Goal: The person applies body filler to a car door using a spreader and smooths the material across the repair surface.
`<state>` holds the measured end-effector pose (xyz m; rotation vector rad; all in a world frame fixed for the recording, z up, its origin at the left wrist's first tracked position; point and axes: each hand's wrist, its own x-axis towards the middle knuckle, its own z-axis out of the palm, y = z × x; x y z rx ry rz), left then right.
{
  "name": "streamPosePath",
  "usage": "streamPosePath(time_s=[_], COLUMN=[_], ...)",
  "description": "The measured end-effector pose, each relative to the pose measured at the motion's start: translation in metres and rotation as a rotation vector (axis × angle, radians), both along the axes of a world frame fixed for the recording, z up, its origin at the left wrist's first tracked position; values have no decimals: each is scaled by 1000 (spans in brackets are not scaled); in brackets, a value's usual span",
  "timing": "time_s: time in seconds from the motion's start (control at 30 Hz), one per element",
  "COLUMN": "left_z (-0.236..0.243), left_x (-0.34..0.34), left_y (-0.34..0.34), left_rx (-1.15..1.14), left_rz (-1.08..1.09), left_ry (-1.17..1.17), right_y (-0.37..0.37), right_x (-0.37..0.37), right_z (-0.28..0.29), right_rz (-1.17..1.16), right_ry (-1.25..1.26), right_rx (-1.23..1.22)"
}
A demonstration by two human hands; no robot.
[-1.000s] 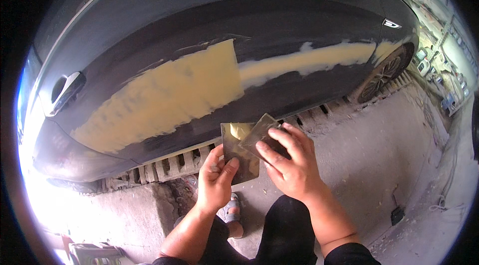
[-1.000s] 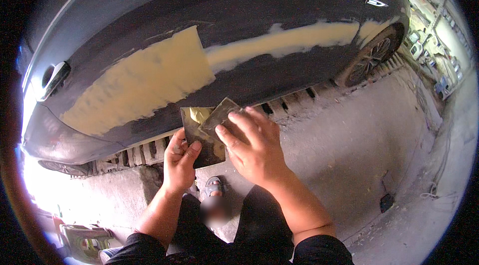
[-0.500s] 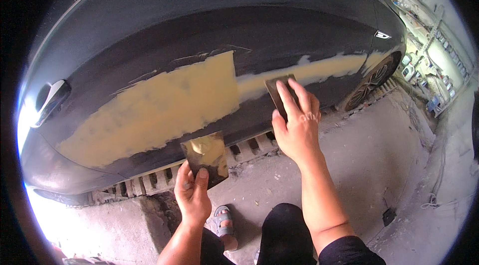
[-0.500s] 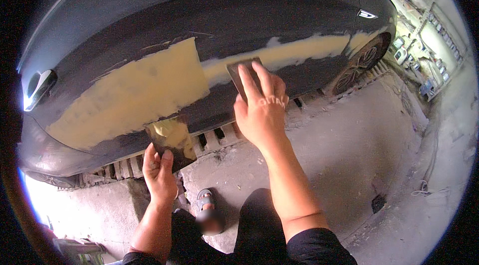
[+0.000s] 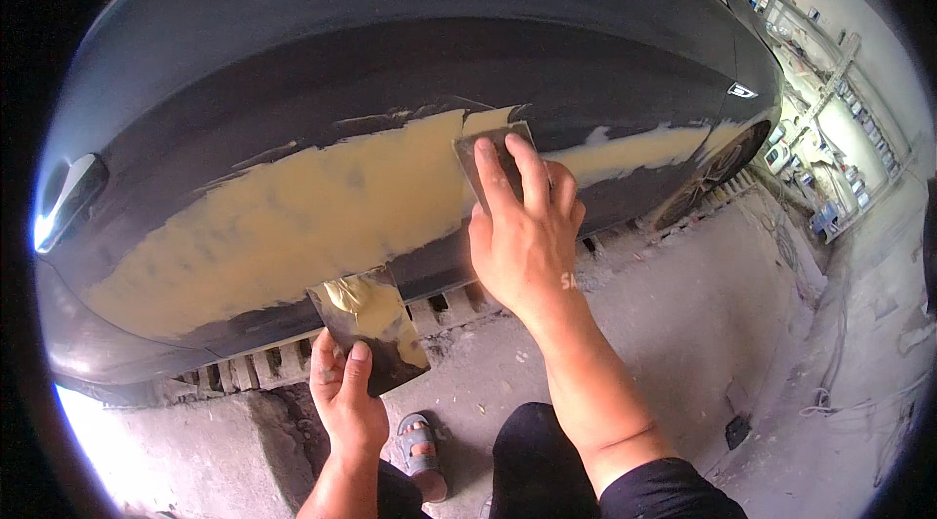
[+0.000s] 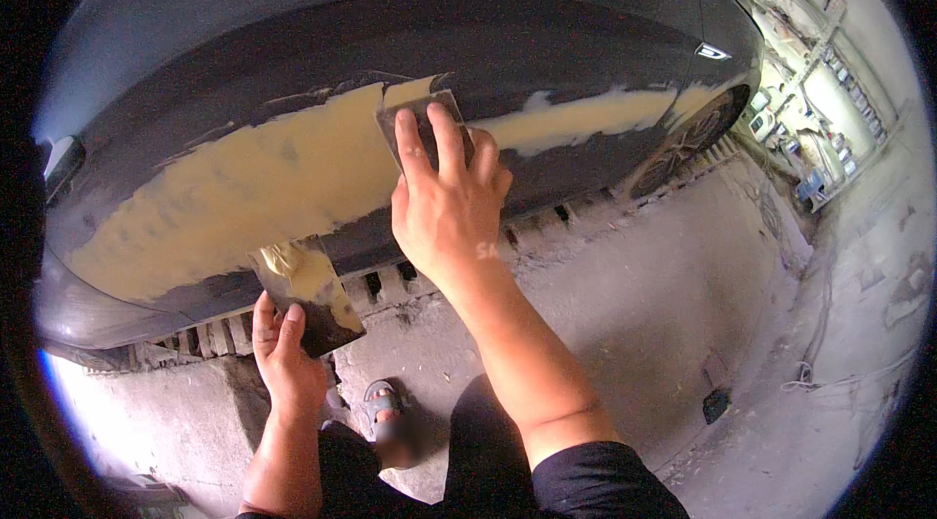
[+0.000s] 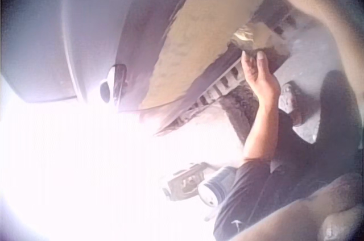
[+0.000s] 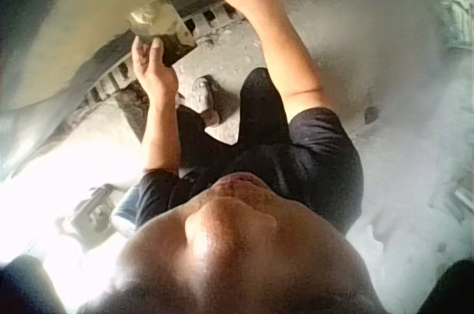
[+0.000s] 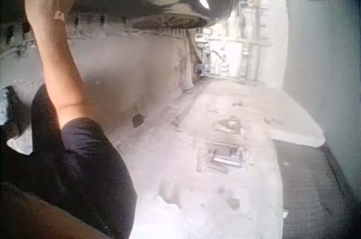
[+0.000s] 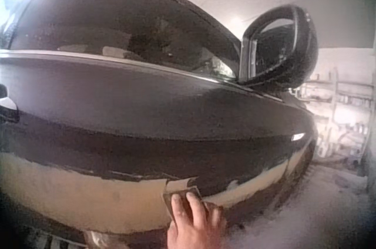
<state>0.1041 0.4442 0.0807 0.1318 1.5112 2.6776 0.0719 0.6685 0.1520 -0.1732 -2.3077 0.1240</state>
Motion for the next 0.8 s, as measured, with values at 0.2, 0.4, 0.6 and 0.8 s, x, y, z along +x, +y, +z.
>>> streamPosePath(time_s=[0.2, 0.4, 0.6, 0.8], left_z=[2, 1, -2, -3], left_x=[-2, -1, -2, -2], left_y=[-3, 0, -8, -7], left_rx=[-2, 39, 9, -19], left_rz=[11, 2, 15, 29], left_ry=[15, -3, 35, 35], right_y=[12, -10, 8, -6], right_x=[6, -3, 5, -4], right_z=[15, 7, 24, 13], right_rz=[-41, -10, -48, -35], right_ry=[40, -2, 17, -30], right_rx=[-3, 5, 6, -12])
